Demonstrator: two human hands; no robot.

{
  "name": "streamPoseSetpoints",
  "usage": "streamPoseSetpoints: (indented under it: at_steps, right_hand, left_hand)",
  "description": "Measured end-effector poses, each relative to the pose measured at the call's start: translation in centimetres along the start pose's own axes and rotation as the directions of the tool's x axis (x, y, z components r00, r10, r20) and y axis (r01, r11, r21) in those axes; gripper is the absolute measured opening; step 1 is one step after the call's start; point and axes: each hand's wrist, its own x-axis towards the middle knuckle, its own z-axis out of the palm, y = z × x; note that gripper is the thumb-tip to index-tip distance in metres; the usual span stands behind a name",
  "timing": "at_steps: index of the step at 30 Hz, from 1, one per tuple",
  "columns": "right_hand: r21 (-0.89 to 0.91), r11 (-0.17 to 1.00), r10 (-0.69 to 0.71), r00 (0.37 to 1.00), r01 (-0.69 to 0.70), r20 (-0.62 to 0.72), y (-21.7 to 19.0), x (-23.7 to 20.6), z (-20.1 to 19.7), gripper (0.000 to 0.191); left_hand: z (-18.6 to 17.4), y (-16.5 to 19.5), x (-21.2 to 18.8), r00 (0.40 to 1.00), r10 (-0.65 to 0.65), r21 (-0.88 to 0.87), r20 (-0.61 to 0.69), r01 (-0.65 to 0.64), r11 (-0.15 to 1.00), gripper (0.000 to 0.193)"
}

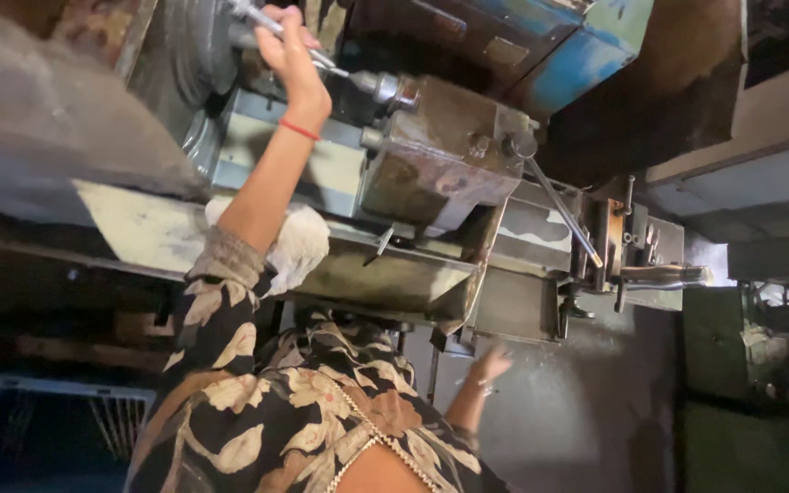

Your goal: The person repeatedly picks up metal rods from a blue bin, inserts them into a grinding machine, and operates the machine to grind the rods. After each grinding cycle, the person removes the rod and places it into a green bin. The process is repeated for multiple rods throughout the clip.

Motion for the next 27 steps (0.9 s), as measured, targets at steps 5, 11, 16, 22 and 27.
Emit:
streamPoseSetpoints:
  at_steps: [5, 11, 16, 22, 27]
  right_hand:
    - [0.198, 0.512, 0.797, 0.548, -0.836, 0.254, 3.6, -7.1, -1.9, 0.027]
    - [0.244, 0.511, 0.706, 0.565, -0.824, 0.428, 3.7, -10.7, -3.9, 0.029]
    - [0.277, 0.661, 0.507, 0.688, -0.697, 0.520, 2.3, -17.0, -5.2, 0.024]
    - [0.021, 0.995, -0.076, 0.623, 0.095, 0.779, -3.1, -32.3, -0.2, 0.019]
    - [0.017, 0.988, -0.031, -0.091, -0.153, 0.995, -8.1, -48.6, 1.0, 0.037]
  left_hand:
    - [-6.2, 8.8, -7.9, 0.902, -0.134, 0.194, 0.411, 0.058, 0.979, 0.032]
    - [-18.8, 19.7, -14.4, 0.852, -0.246, 0.596, 0.462, -0.093, 0.798, 0.037]
    - [-30.0, 28.5, -19.2, 0.923, -0.197, 0.873, 0.332, -0.221, 0.434, 0.034]
    - [-40.9, 36.2, -24.9, 0.958, -0.050, 0.960, 0.281, -0.280, 0.016, 0.037]
    - [-44.9, 39.9, -28.6, 0.999, -0.025, 0.740, -0.036, 0.044, 0.671, 0.028]
